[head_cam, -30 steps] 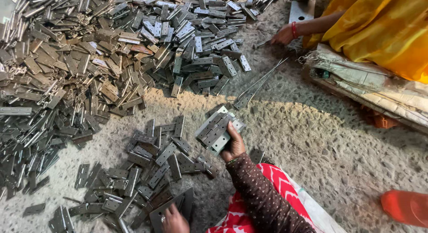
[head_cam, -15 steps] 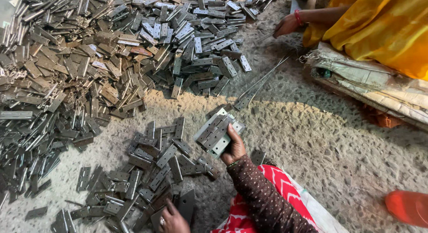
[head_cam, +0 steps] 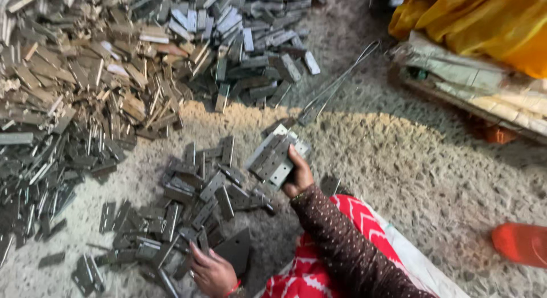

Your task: The person sits on the floor and assembles metal hinge components by hand. They pick up hinge plates and pins, align them, and use a metal rod to tap the pins into place. Finished assemblies are placed into a blue bucket nearby.

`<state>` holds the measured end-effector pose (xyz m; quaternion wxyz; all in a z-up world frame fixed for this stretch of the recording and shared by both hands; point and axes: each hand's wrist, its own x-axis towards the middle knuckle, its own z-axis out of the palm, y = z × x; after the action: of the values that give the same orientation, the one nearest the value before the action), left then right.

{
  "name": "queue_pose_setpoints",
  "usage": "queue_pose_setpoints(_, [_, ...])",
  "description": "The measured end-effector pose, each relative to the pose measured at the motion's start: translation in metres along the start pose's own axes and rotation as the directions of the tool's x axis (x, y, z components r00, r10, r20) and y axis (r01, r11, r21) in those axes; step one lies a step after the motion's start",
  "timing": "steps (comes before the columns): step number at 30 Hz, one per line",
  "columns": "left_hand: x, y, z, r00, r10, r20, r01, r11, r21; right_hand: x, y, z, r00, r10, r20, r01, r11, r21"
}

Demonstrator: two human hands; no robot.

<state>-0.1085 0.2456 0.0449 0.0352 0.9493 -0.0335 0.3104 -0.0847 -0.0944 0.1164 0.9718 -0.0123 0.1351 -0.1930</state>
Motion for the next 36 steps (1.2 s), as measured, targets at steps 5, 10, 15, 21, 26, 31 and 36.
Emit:
queue_pose_setpoints(5, [0.023,0.023,-0.006,0.947,0.068,0.313,-0.151,0.956,0.250,0.000,-0.006,0.026,0.999,-0.005,0.051,0.003,0.999,0.032])
queue_pose_setpoints(10, [0.005,0.024,-0.022,0.942,0.017,0.334,-0.104,0.964,0.245,-0.008,-0.002,0.007,0.999,-0.005,0.034,0.004,1.000,0.024])
queue_pose_setpoints(15, [0.024,0.040,-0.037,0.962,0.007,0.274,-0.086,0.957,0.277,0.003,-0.008,0.028,0.999,-0.017,0.034,0.017,1.000,0.010])
queue_pose_setpoints(21, [-0.001,0.025,-0.022,0.941,0.082,0.327,-0.188,0.933,0.308,-0.013,-0.003,0.015,0.999,0.009,-0.047,-0.012,0.999,-0.044])
queue_pose_setpoints(26, [0.014,0.020,-0.014,0.927,0.079,0.367,-0.199,0.932,0.302,-0.013,-0.002,0.029,0.998,0.032,-0.058,-0.036,0.997,-0.068])
queue_pose_setpoints(31, [0.017,0.019,-0.015,0.913,0.012,0.408,-0.146,0.943,0.299,-0.014,0.000,0.021,1.000,0.006,-0.001,-0.006,0.998,-0.057])
queue_pose_setpoints(36, [0.023,0.020,-0.009,0.944,0.077,0.320,-0.205,0.898,0.389,-0.012,-0.002,0.023,1.000,0.014,-0.027,-0.016,0.996,-0.083])
